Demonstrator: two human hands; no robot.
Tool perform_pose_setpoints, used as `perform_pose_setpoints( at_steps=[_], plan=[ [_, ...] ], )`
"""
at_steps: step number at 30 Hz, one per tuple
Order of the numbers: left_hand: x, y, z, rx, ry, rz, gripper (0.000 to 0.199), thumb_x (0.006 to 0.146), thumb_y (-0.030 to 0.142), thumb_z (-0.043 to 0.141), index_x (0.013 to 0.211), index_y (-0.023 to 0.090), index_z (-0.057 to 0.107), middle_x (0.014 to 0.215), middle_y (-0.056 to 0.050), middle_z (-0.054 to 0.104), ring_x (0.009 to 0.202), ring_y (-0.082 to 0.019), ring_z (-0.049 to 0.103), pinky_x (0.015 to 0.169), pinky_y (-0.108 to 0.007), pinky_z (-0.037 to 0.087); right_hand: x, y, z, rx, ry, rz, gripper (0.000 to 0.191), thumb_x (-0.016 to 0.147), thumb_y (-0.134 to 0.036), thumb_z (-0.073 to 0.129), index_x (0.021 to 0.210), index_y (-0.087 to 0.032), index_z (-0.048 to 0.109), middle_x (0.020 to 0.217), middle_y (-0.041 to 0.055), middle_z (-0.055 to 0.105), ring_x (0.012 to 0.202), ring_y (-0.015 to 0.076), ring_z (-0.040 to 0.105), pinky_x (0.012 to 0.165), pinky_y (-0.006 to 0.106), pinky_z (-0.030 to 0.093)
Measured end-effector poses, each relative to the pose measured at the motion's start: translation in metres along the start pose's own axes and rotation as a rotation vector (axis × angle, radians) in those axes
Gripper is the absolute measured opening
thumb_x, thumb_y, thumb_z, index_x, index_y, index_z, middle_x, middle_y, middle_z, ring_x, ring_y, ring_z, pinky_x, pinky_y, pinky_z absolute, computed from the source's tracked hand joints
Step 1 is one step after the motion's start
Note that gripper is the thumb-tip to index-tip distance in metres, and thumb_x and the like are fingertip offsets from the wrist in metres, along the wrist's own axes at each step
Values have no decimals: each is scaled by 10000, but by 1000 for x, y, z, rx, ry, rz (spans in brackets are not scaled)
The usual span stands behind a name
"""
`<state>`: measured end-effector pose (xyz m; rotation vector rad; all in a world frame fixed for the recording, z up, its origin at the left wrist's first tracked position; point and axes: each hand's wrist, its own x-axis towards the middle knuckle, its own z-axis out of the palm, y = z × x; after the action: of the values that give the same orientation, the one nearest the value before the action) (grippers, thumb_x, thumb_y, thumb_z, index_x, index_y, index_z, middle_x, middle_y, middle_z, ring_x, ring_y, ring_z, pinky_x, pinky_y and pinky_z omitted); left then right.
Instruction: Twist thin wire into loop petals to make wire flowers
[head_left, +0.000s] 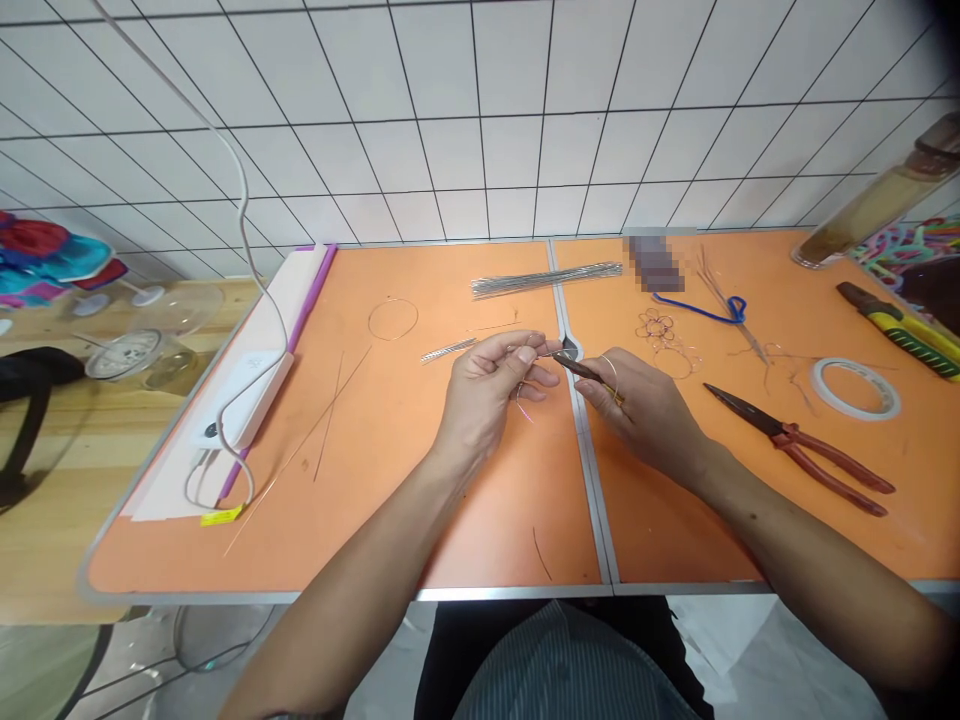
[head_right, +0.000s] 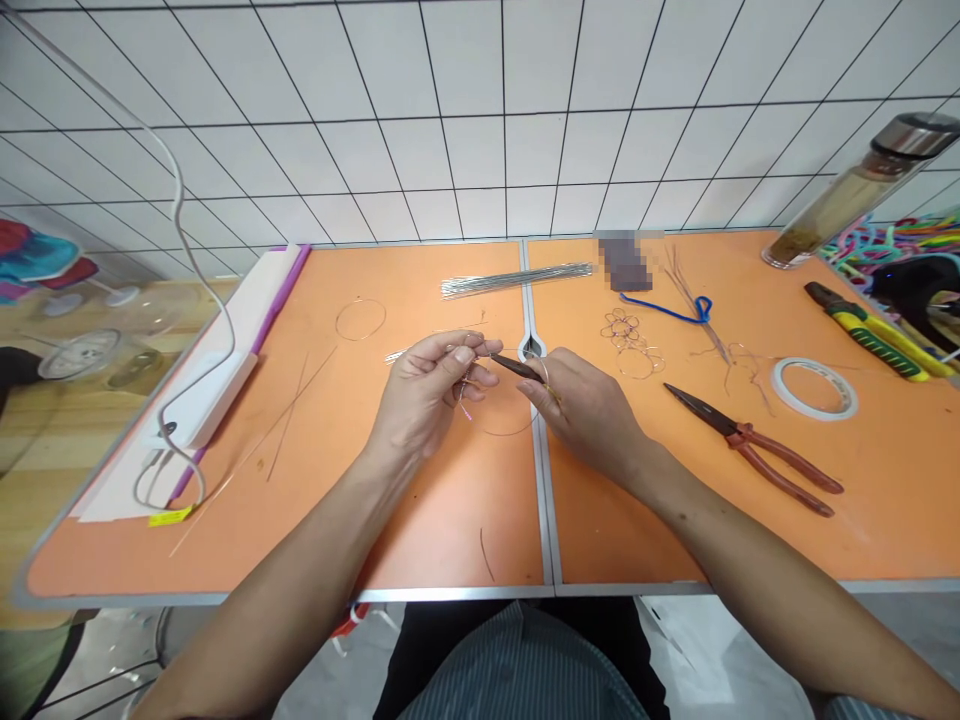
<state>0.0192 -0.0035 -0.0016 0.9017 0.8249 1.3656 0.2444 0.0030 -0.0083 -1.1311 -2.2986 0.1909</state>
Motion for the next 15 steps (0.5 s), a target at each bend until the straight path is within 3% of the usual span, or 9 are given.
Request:
perform_pose_setpoints(
  at_steps=[10,15],
  plan=[
    [5,4,-6,-24,-75,-98,332,811,432,976,1016,207,845,1166,-122,877,733,-167,819,582,-228,617,-2,2,-3,107,-22,-5,362,1186,-499,466,1110,-239,707,893,52,675,813,218,647,707,340,463],
    [6,4,-9,-43,-157,-127,265,853,397,954,1007,206,853,1199,-125,870,759,-152,818,586,-206,612,-4,4,-3,118,-16,-14,346,1181,-483,489,1138,-225,717,917,64,695,834,223,653,720,345,470]
  ],
)
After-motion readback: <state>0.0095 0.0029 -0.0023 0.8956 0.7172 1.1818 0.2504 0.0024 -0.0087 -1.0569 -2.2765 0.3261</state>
